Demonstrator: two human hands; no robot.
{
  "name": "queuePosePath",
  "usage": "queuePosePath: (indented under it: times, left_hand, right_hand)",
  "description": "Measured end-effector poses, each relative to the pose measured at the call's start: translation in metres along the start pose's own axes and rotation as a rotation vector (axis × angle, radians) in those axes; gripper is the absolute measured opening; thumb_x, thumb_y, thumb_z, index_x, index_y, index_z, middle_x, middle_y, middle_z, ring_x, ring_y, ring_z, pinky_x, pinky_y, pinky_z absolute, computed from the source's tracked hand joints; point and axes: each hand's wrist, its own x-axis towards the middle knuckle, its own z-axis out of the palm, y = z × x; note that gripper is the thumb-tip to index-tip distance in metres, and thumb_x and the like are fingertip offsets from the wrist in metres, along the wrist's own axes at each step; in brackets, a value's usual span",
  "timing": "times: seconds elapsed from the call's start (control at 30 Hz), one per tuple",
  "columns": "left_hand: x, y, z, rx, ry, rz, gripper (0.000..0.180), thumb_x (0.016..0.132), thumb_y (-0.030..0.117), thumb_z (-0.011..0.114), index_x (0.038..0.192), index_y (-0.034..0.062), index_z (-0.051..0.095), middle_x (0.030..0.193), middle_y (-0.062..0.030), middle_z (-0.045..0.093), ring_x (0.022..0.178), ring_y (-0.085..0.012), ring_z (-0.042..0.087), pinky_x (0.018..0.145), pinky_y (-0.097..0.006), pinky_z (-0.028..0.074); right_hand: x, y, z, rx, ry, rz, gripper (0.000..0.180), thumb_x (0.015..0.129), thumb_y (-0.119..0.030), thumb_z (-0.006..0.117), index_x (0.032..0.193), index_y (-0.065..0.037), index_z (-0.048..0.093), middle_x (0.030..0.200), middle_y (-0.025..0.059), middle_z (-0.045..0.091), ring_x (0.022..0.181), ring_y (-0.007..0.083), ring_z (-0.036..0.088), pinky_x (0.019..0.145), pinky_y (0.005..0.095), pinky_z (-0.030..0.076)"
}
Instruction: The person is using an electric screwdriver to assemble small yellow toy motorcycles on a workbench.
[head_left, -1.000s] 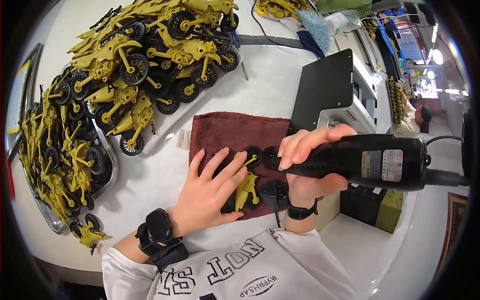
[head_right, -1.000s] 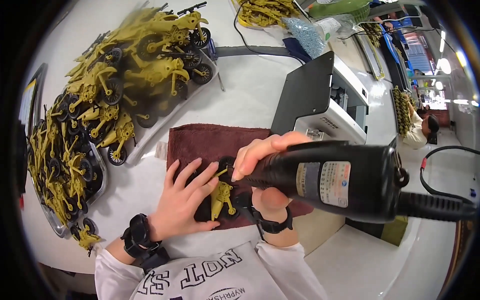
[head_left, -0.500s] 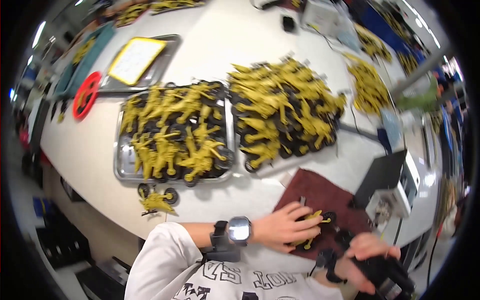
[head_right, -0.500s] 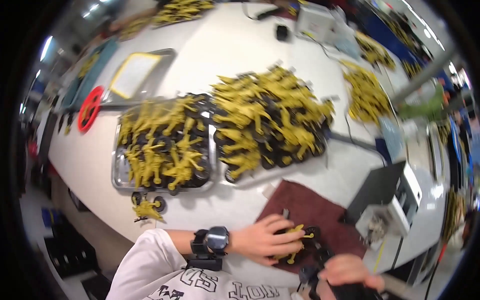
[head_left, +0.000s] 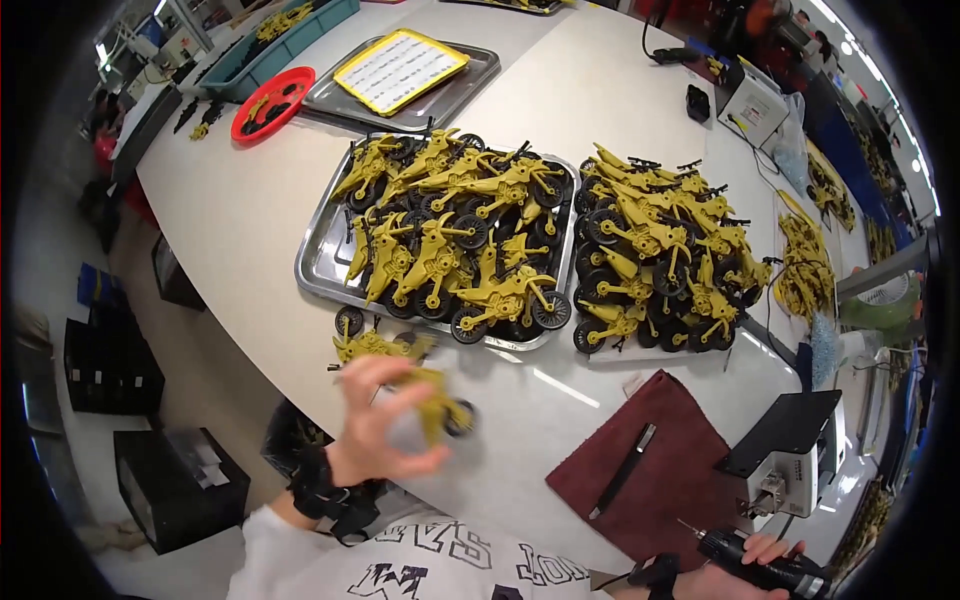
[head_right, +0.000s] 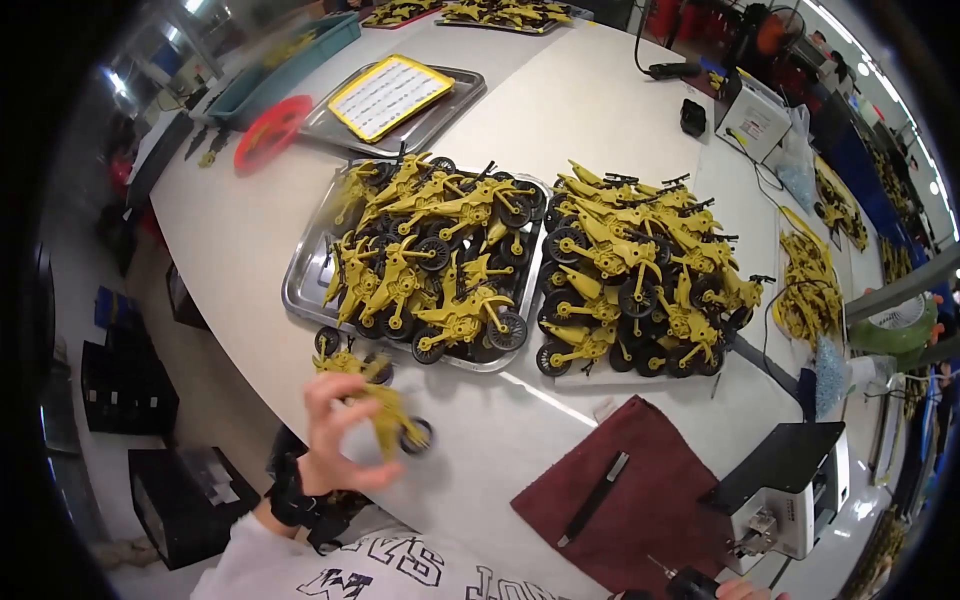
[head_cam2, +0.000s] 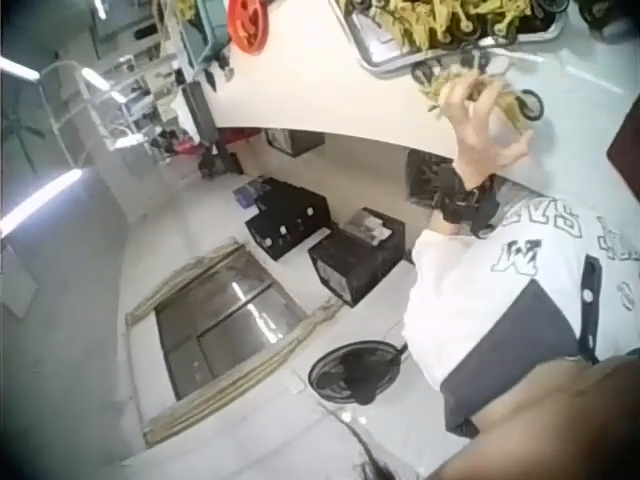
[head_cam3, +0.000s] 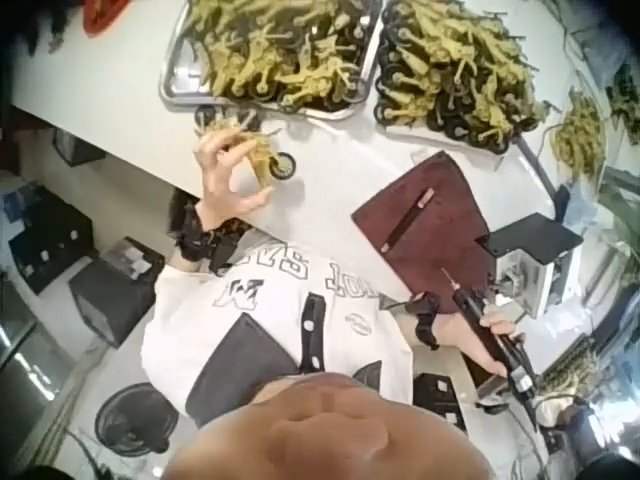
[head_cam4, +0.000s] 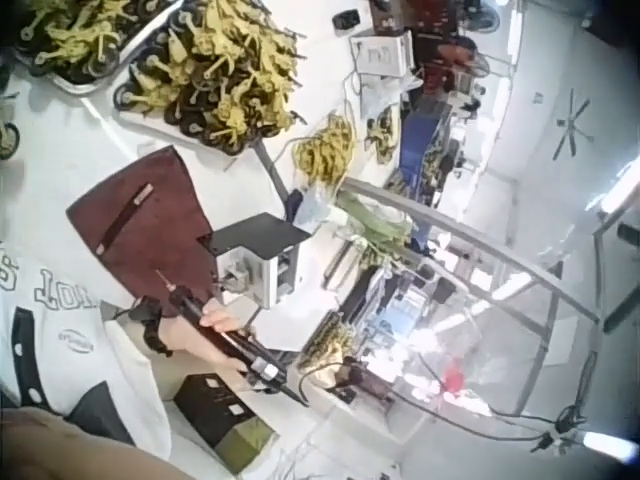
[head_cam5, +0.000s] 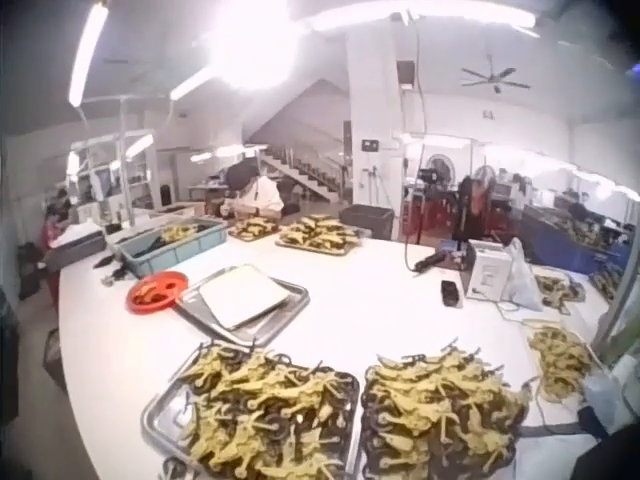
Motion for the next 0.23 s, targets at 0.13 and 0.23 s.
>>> queuePosePath:
  times: [0.13,0.23]
  left_hand:
    - [-0.051,-0.022,-0.005,0.344,-0.020,-0.369,0.084,0.055,0.040,0.079,0.124,0.0058,0.046,0.131,-0.0194,0.035,0.121,-0.0388,0.032,0.101,-0.049,0.027]
    - [-0.052,-0.013,-0.005,0.471,-0.046,-0.520,0.097,0.056,0.045,0.079,0.135,0.0069,0.037,0.142,-0.0204,0.025,0.131,-0.0409,0.021,0.105,-0.050,0.020]
  right_hand:
    - [-0.001,0.011,-0.015,0.157,-0.117,0.116,0.064,0.081,-0.064,0.051,0.097,-0.001,0.049,0.066,0.0127,0.051,0.050,0.0214,0.045,0.046,0.0296,0.038]
    - [0.001,0.012,-0.031,-0.091,-0.179,0.136,0.088,0.082,-0.065,0.049,0.129,0.007,0.031,0.072,0.0072,0.048,0.053,0.0122,0.048,0.055,0.0260,0.040]
